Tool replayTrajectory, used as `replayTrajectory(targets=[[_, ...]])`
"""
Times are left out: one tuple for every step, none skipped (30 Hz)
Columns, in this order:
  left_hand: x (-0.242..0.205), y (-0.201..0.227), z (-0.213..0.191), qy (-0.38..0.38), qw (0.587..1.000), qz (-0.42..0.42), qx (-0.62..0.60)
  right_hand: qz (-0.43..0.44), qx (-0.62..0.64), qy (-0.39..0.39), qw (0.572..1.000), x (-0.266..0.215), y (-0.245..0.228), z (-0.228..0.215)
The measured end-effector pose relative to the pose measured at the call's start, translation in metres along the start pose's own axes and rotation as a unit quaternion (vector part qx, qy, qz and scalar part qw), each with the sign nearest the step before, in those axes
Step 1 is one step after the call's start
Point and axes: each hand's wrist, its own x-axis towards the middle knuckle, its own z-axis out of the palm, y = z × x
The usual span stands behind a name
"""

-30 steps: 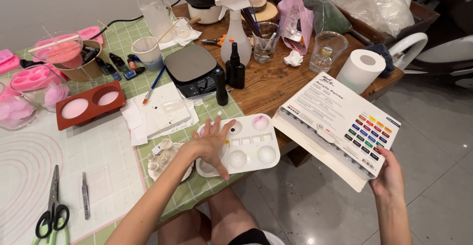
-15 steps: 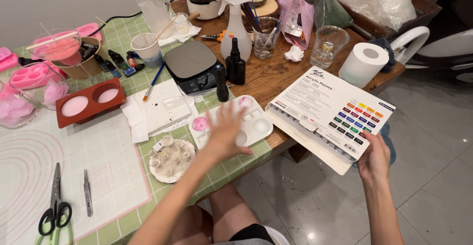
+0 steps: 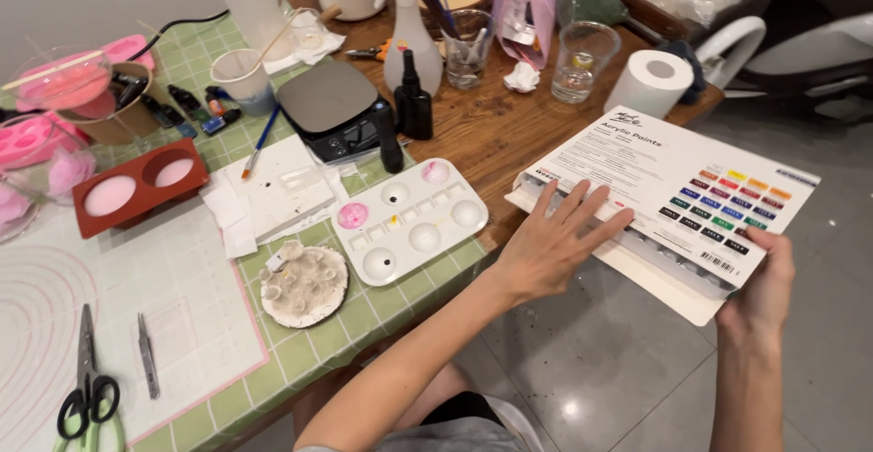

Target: Prepare a paint palette and use a brush to paint a decorative ornament.

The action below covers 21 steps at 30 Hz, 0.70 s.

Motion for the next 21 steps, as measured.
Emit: replayTrajectory(targets=[[0.002,0.000,0.010,-0.002,1.000,0.006,-0.003,-0.003,0.001,0.006,1.000,-0.005,-0.007,0.004],[0.005,0.000,0.020,0.057,0.998,0.020,-0.002,-0.015,-0.033,-0.004,0.999,-0.009,-0.015,0.009],[0.008,-0.001,0.030,0.116,0.993,0.034,-0.002,-0.026,-0.066,-0.014,0.997,-0.012,-0.023,0.014],[0.012,-0.002,0.036,0.117,0.992,0.037,-0.004,-0.028,-0.067,-0.012,0.997,-0.020,-0.037,0.033],[0.015,-0.004,0.042,0.144,0.987,0.074,0.012,-0.043,-0.084,-0.024,0.995,-0.027,-0.050,0.051],[0.018,-0.006,0.048,0.170,0.979,0.111,0.030,-0.057,-0.100,-0.036,0.993,-0.034,-0.063,0.071],[0.015,-0.002,0.044,0.171,0.978,0.113,0.029,-0.060,-0.100,-0.036,0.993,-0.029,-0.065,0.071],[0.013,0.002,0.040,0.204,0.975,0.040,-0.078,-0.067,-0.083,-0.061,0.992,-0.024,-0.066,0.073],[0.011,0.005,0.035,0.234,0.954,-0.033,-0.183,-0.074,-0.066,-0.086,0.991,-0.018,-0.067,0.075],[0.013,0.016,0.015,0.232,0.955,-0.033,-0.184,-0.074,-0.066,-0.084,0.992,-0.012,-0.054,0.066],[0.015,0.027,-0.005,0.252,0.900,-0.212,-0.285,-0.096,-0.142,-0.076,0.982,-0.007,-0.040,0.057],[0.019,0.037,-0.025,0.257,0.806,-0.379,-0.376,-0.121,-0.218,-0.069,0.966,0.002,-0.028,0.049],[0.011,0.028,-0.012,0.258,0.807,-0.376,-0.376,-0.124,-0.217,-0.069,0.966,0.006,-0.007,0.035],[0.002,0.020,0.001,0.315,0.714,-0.406,-0.476,-0.130,-0.273,-0.037,0.953,0.010,0.015,0.020],[-0.008,0.012,0.015,0.366,0.605,-0.427,-0.564,-0.135,-0.328,-0.005,0.935,0.014,0.037,0.005],[-0.014,0.009,0.017,0.368,0.603,-0.428,-0.564,-0.134,-0.329,-0.007,0.935,0.005,0.040,0.010],[-0.019,0.005,0.019,0.360,0.559,-0.461,-0.587,0.000,-0.187,-0.016,0.982,-0.004,0.043,0.014],[-0.026,0.000,0.020,0.350,0.515,-0.492,-0.608,0.135,-0.035,-0.023,0.990,-0.014,0.048,0.019],[-0.030,-0.003,0.024,0.351,0.515,-0.494,-0.606,0.137,-0.035,-0.024,0.990,-0.009,0.059,0.014],[-0.035,-0.004,0.030,0.320,0.514,-0.500,-0.619,0.136,0.033,-0.010,0.990,-0.007,0.070,0.006],[-0.039,-0.004,0.035,0.289,0.513,-0.506,-0.631,0.134,0.101,0.005,0.986,-0.004,0.081,-0.002]])
